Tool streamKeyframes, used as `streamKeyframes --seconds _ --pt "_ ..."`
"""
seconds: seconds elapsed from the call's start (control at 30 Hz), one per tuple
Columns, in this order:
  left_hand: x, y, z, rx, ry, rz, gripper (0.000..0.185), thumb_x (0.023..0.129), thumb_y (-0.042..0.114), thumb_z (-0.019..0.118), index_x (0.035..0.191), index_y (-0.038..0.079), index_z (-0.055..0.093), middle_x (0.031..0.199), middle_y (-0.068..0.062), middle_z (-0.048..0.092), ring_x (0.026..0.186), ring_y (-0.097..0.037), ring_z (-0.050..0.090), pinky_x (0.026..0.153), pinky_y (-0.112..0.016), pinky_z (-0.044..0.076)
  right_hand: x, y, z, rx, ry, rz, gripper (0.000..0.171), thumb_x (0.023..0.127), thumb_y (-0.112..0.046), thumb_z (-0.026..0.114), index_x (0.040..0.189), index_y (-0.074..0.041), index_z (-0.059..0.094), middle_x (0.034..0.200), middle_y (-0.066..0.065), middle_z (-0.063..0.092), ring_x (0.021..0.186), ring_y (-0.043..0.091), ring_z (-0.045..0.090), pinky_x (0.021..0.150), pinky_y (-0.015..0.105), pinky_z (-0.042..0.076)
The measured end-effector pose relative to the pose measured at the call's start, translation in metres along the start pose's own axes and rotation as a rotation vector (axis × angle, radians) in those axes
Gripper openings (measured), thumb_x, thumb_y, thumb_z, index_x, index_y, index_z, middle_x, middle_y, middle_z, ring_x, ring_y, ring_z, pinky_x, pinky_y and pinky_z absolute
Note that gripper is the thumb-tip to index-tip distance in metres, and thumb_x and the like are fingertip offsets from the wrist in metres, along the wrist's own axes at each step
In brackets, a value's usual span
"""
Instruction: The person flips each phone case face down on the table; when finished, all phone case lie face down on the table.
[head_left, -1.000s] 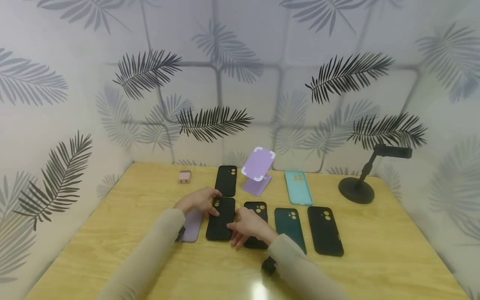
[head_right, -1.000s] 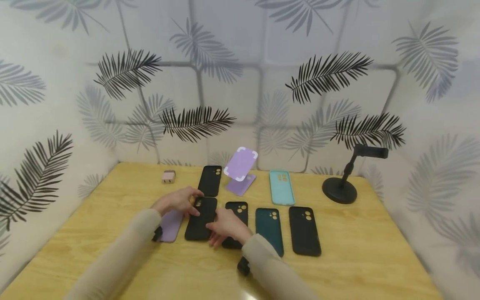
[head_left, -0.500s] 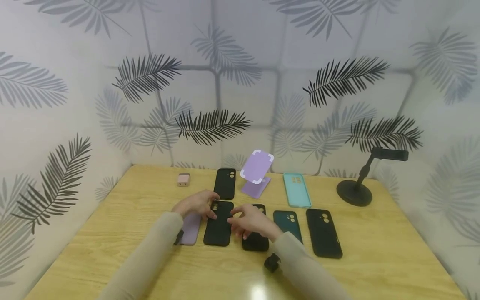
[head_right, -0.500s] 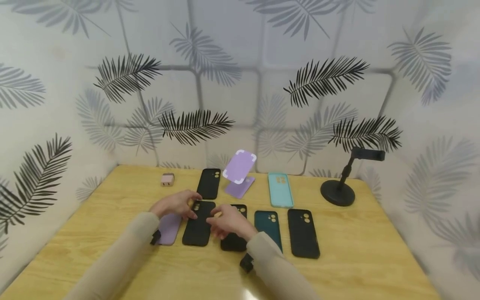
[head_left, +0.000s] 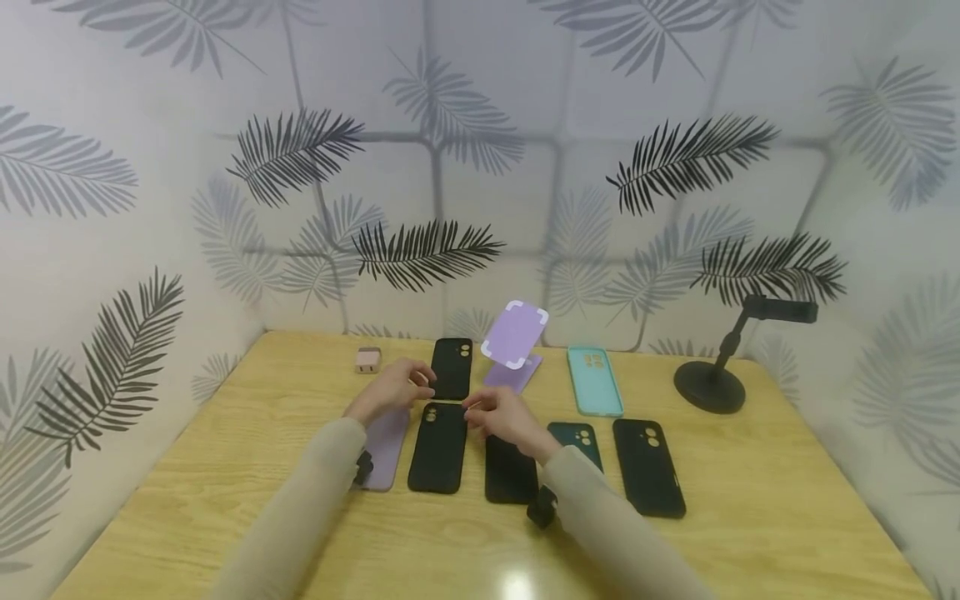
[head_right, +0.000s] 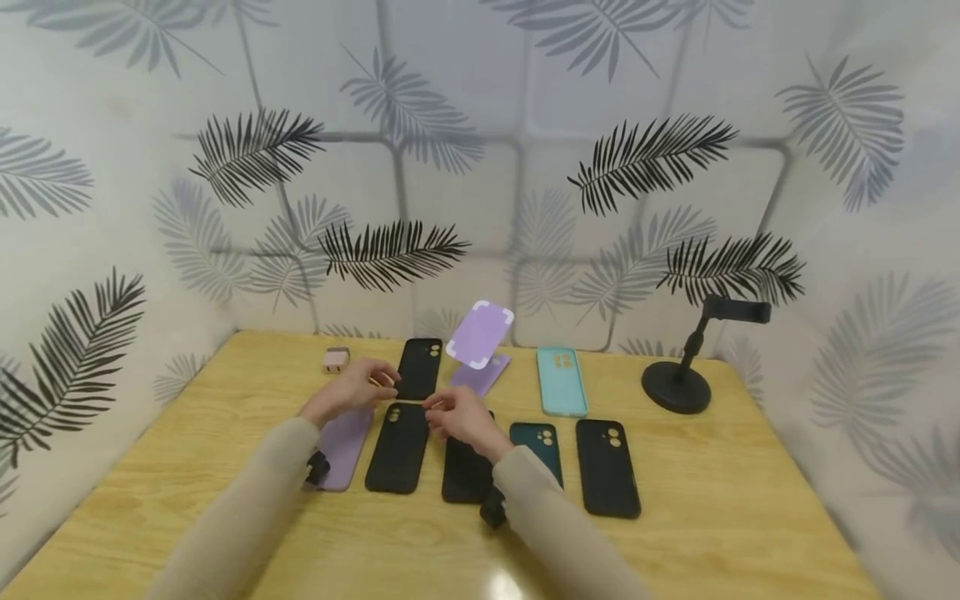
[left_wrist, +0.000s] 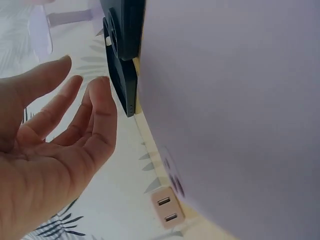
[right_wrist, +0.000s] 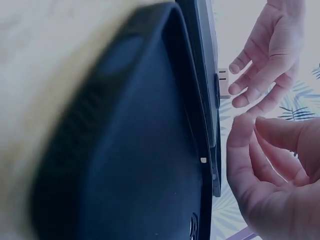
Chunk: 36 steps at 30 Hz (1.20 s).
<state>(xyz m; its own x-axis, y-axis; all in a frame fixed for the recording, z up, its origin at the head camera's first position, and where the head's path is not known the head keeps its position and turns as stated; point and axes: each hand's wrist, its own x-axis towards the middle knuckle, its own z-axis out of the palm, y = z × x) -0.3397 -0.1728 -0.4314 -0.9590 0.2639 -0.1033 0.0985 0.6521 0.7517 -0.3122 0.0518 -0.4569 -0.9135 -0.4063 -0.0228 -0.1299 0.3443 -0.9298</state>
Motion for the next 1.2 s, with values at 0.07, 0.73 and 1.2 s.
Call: streamKeyframes --seconds 0.07,0.73,1.2 --pt "0.003 0.0 0.001 -0.034 0.017 -0.013 0.031 0.094 0.009 0.065 0.122 -0.002 0.062 0.115 -0.021 0.064 0.091 -0.03 0.067 0.071 -0.036 0.058 0.005 0.0 -0.001 -0.008 0.028 -0.013 0.02 0.094 -0.001 0.062 0.111 0.007 0.068 0.102 0.023 0.07 0.081 0.023 0.066 0.069 0.036 0.06" --pt "0.025 -0.007 0.006 -0.173 0.019 -0.116 0.041 0.095 0.002 0.059 0.134 -0.006 0.053 0.138 -0.026 0.052 0.12 -0.036 0.058 0.095 -0.041 0.054 0.058 0.032 -0.008 -0.124 0.102 -0.062 0.028 0.087 0.004 0.059 0.112 0.003 0.07 0.111 0.015 0.071 0.102 0.022 0.067 0.083 0.03 0.057" --pt "0.029 -0.004 0.01 -0.257 0.038 -0.191 0.045 0.094 0.0 0.058 0.139 -0.003 0.05 0.144 -0.025 0.048 0.126 -0.035 0.054 0.101 -0.043 0.05 0.041 0.006 -0.001 -0.226 0.075 0.024 0.034 0.09 0.003 0.059 0.124 0.007 0.063 0.125 0.021 0.064 0.116 0.032 0.061 0.094 0.038 0.055"
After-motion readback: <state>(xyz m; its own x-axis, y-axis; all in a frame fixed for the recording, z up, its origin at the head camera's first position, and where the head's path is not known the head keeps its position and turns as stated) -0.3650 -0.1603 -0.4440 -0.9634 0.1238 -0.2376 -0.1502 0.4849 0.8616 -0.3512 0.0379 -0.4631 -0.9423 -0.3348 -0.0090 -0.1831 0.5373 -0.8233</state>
